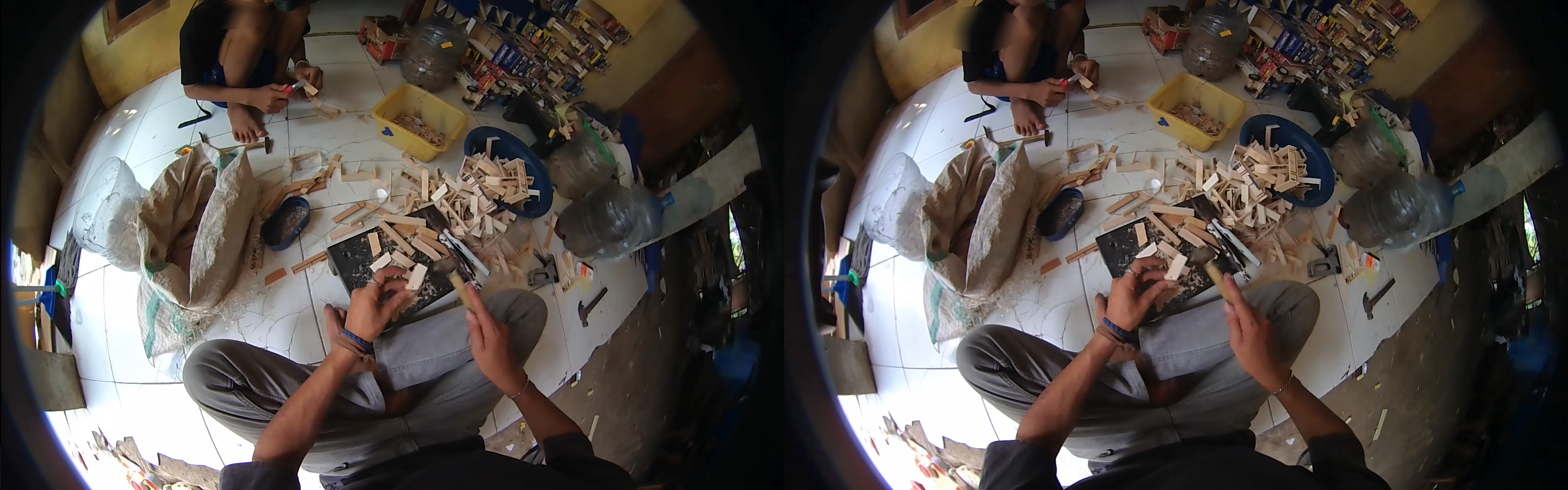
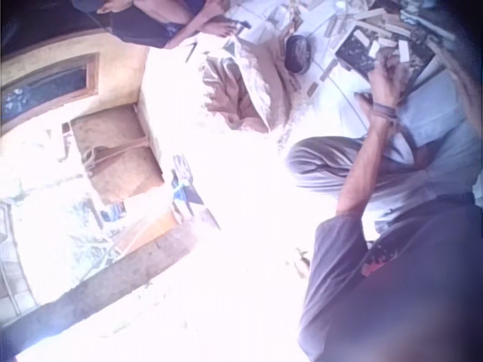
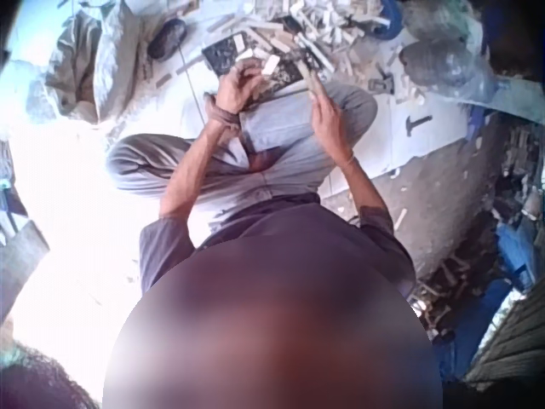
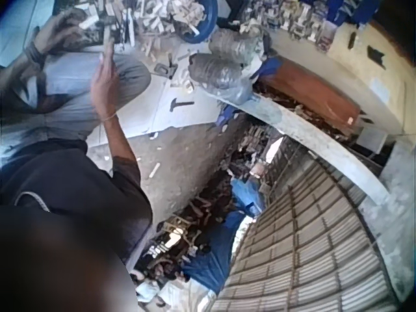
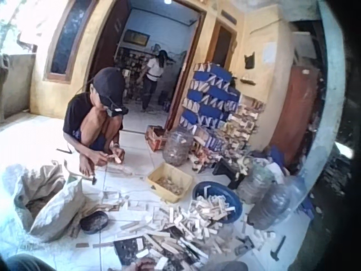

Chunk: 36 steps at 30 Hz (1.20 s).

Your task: The person sits on the floor and uses a small hammer and chisel to carve and shape small wooden pieces. They repeatedly position the chisel on the wood and strike it with the hammer, then inspect the carved piece before continuing.

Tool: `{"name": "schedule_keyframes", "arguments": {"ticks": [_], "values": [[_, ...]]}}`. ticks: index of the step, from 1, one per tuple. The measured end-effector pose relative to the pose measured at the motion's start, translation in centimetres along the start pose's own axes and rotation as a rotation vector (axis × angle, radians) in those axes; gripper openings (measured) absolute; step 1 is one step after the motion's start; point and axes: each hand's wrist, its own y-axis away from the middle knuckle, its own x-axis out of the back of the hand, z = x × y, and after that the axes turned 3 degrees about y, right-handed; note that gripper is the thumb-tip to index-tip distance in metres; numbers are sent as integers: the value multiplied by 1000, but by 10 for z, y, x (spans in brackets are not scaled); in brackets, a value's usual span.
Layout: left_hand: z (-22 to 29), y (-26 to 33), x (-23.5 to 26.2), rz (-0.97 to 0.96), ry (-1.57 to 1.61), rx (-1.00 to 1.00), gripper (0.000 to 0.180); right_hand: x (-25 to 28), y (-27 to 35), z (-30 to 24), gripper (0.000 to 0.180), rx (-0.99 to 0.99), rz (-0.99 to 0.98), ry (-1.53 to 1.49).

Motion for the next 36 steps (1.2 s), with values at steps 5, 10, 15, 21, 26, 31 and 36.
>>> {"name": "schedule_keyframes", "arguments": {"ticks": [5, 10, 15, 21, 26, 31, 36], "values": [[8, -11, 15, 249, 351, 64, 36, -2, -19, 24, 45, 20, 20, 17], [21, -20, 38, 426, 460, 22, 26, -21, -14, 38, 36, 272, -199, 299], [25, -21, 43, 460, 511, 96, 41, -41, -29, 36, 36, 270, -356, 267], [17, -17, 36, 320, 650, 204, 63, -50, -70, 37, 32, 27, -279, 85], [9, -19, 38, 384, 578, 152, 60, -91, -83, 39, 26, 44, -119, 189], [5, -21, 47, 557, 646, 223, 33, -98, -87, 43, 24, 35, -120, -68], [-1, -17, 30, 443, 273, 189, 24, -81, -85, 40, 24, -48, -114, -363]]}}
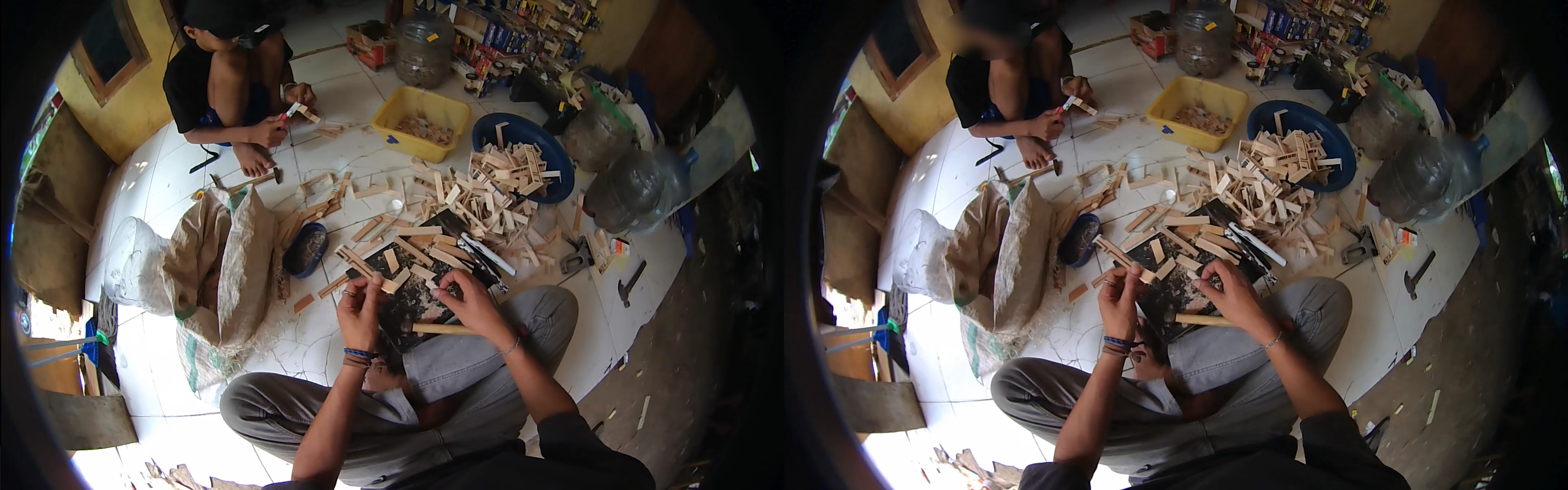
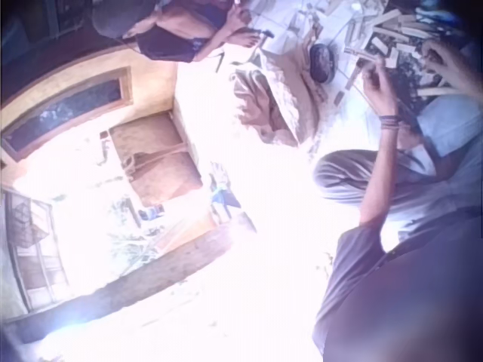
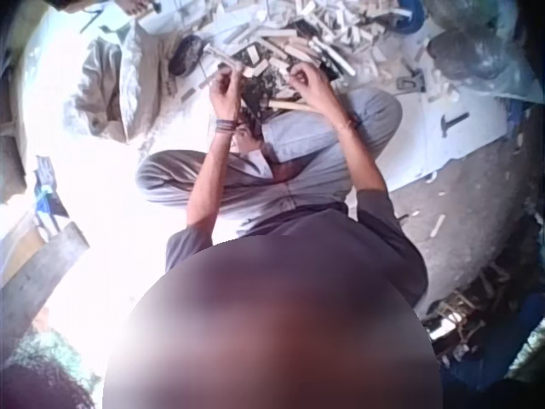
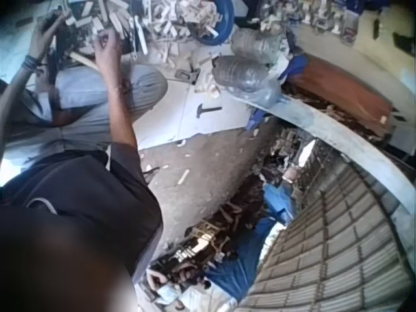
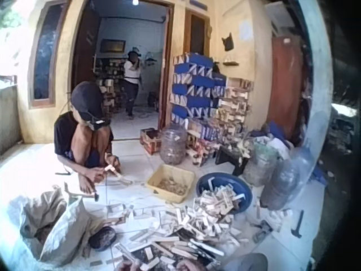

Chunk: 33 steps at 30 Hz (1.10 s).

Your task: The person sits on the floor and uses a small hammer and chisel to carve and shape small wooden pieces. They repeatedly position the chisel on the wood and strike it with the hammer, then inspect the carved piece before continuing.

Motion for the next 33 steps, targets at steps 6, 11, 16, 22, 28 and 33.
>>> {"name": "schedule_keyframes", "arguments": {"ticks": [6, 11, 16, 22, 28, 33], "values": [[-17, 13, -12, -113, -892, -512, 19, -4, 6, -8, 25, -101, -96, -518], [-14, 19, -12, -212, -1133, -582, 20, -18, 7, -8, 28, -19, -1, -192], [7, 18, -16, -330, -1150, -800, 17, -8, 3, -11, 28, 40, -34, -205], [6, 12, -16, -419, -1017, -785, 16, 1, -7, -11, 28, 30, -110, -245], [-1, 10, -10, -500, -875, -626, 25, 1, -8, -6, 27, -10, -186, -237], [1, 15, -14, -452, -708, -406, 35, 2, -7, -2, 27, 56, -138, -240]]}}
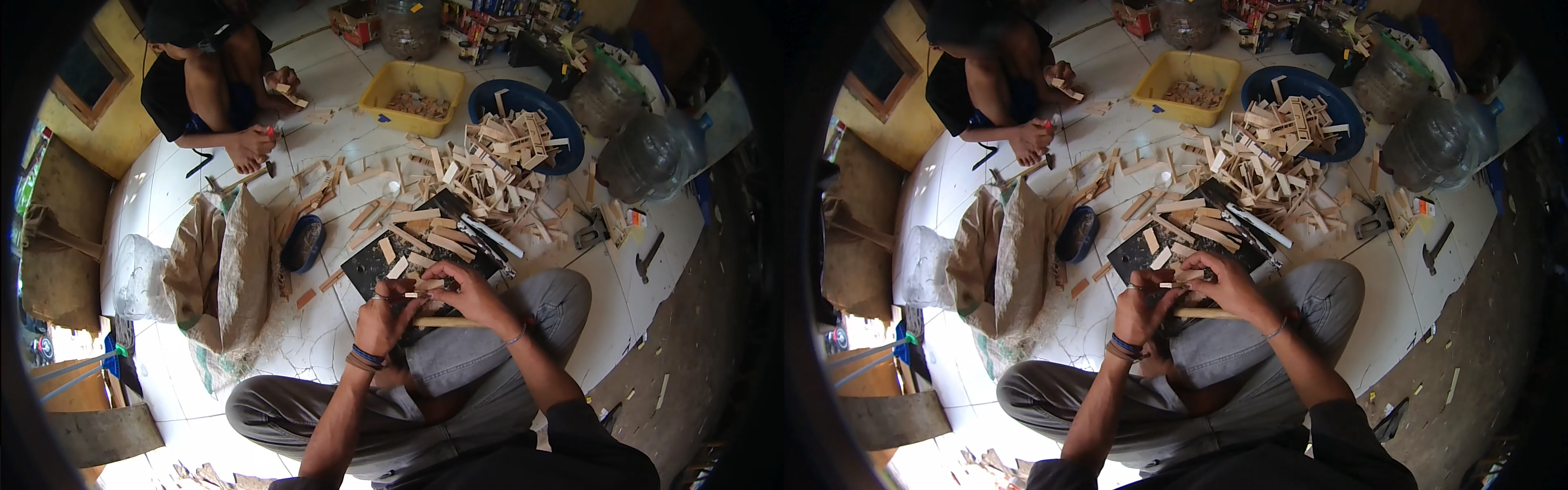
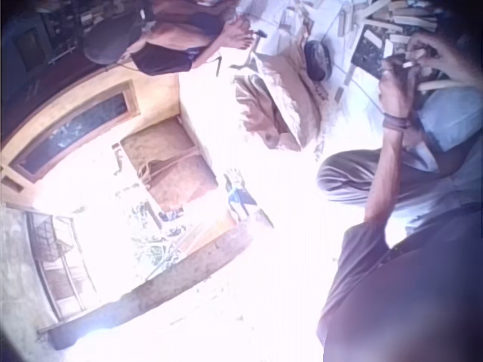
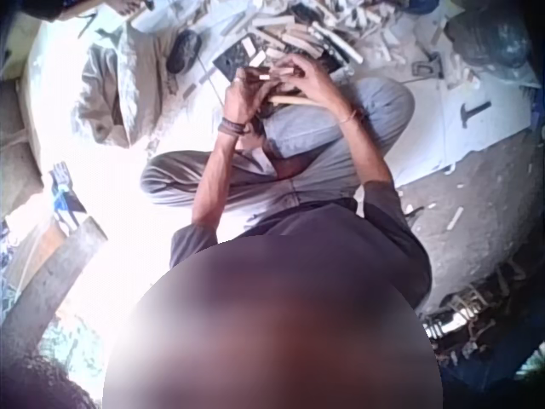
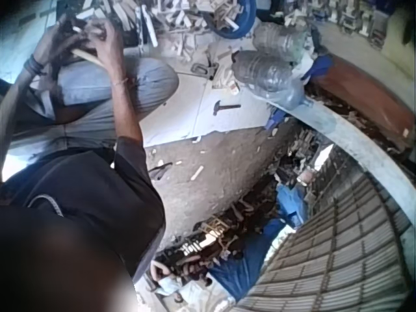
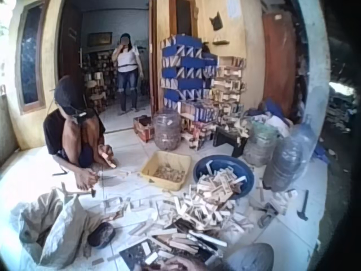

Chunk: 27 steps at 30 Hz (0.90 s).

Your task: The person sits on the floor and uses a small hammer and chisel to carve and shape small wooden pieces. They repeatedly position the chisel on the wood and strike it with the hammer, then inspect the carved piece before continuing.

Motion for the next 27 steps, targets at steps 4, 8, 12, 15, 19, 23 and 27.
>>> {"name": "schedule_keyframes", "arguments": {"ticks": [4, 8, 12, 15, 19, 23, 27], "values": [[0, -2, 1, 11, 16, -25, 29, 1, 2, 3, 29, -46, -7, -11], [0, -3, 3, 68, 200, 98, 32, 4, 0, 2, 27, -168, 109, -327], [4, -2, 3, 136, 257, 45, 46, 19, 1, -4, 28, -214, 179, -467], [9, 3, 0, 67, 68, 41, 52, 24, 4, -9, 30, -229, 150, -495], [11, 7, -16, 61, 265, 96, 50, 20, 13, -15, 29, -401, 59, -676], [10, 13, -20, 29, 129, 40, 35, 9, 28, -23, 28, -440, 93, -770], [6, 10, -23, 22, 234, 5, 34, 1, 37, -30, 26, -444, 199, -770]]}}
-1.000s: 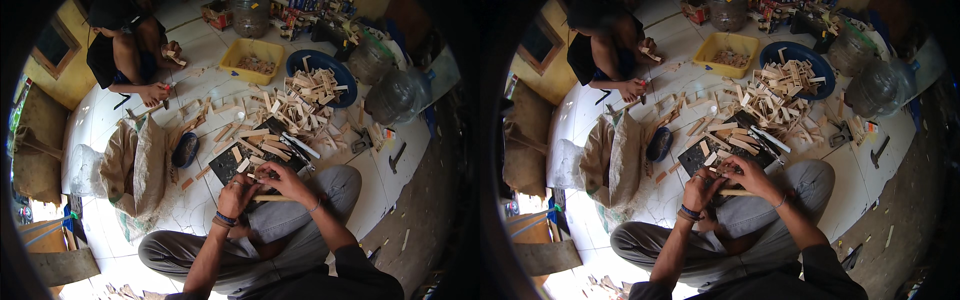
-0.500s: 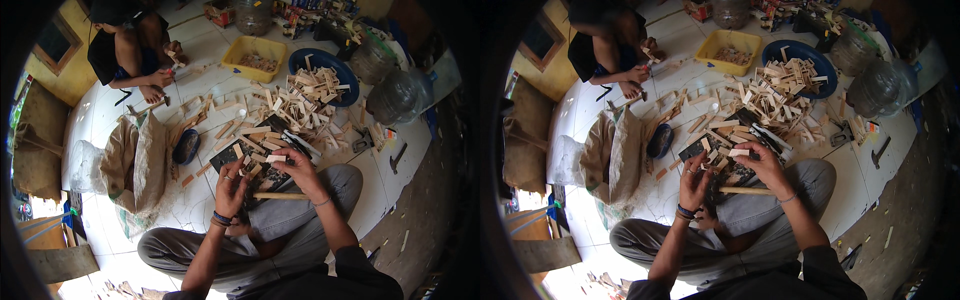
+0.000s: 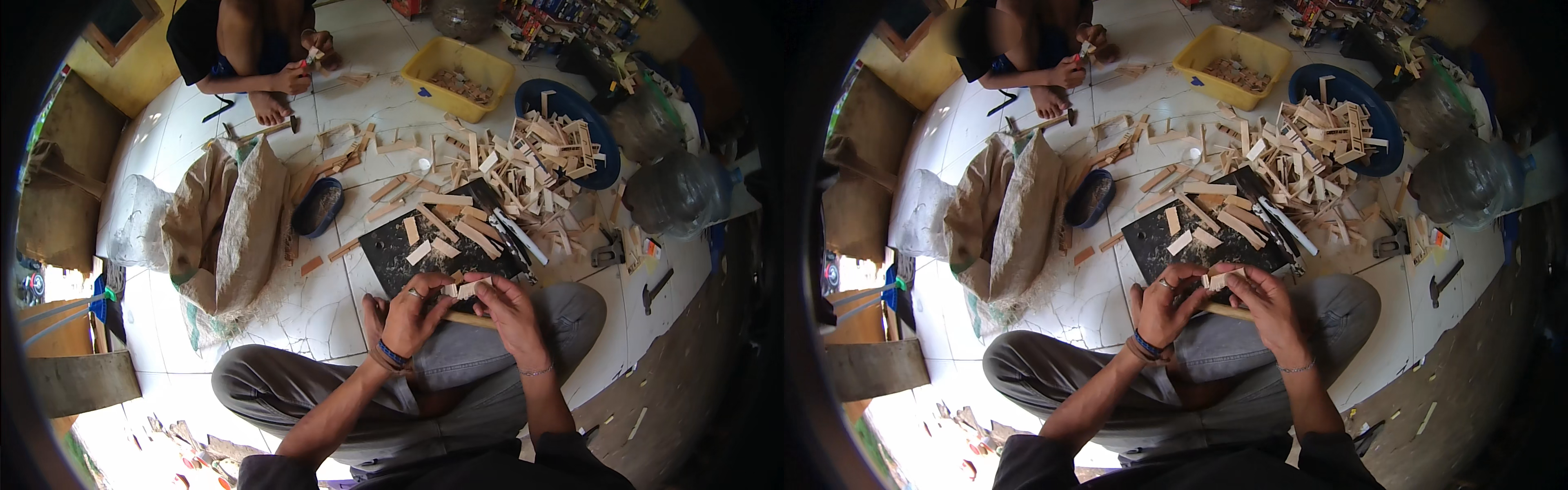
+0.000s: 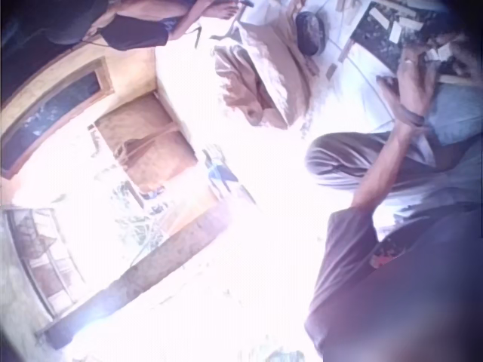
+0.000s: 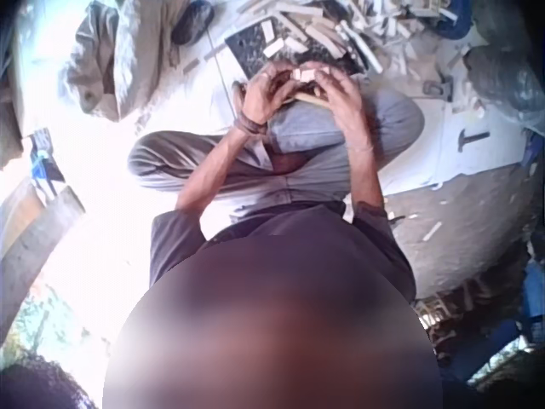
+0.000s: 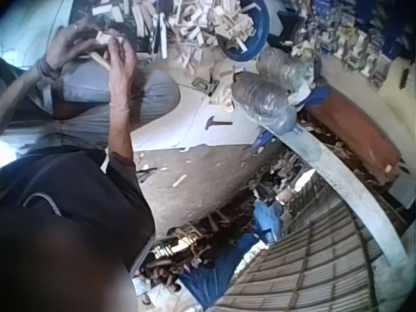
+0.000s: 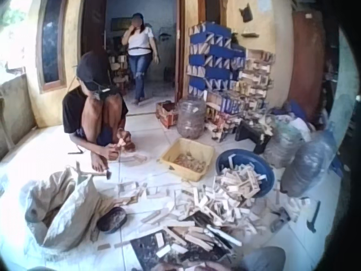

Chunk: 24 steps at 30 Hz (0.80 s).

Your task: The person sits on the floor and uses a small hammer and chisel to carve and shape small wooden pieces. They repeatedly position the chisel on the wood and strike it with the hammer, then inspect the carved piece before continuing.

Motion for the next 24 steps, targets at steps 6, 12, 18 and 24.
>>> {"name": "schedule_keyframes", "arguments": {"ticks": [6, 12, 18, 24], "values": [[0, -4, 2, 3, 3, -52, 42, -1, -4, -9, 23, 76, 64, 134], [6, -3, 0, 65, 149, 107, 38, -17, -10, -8, 29, 15, 40, 193], [2, -5, 4, 18, 69, -39, 37, -24, -16, -9, 31, 38, 26, 233], [6, -5, 6, 17, 60, -29, 37, -27, -20, -5, 29, 82, 77, 308]]}}
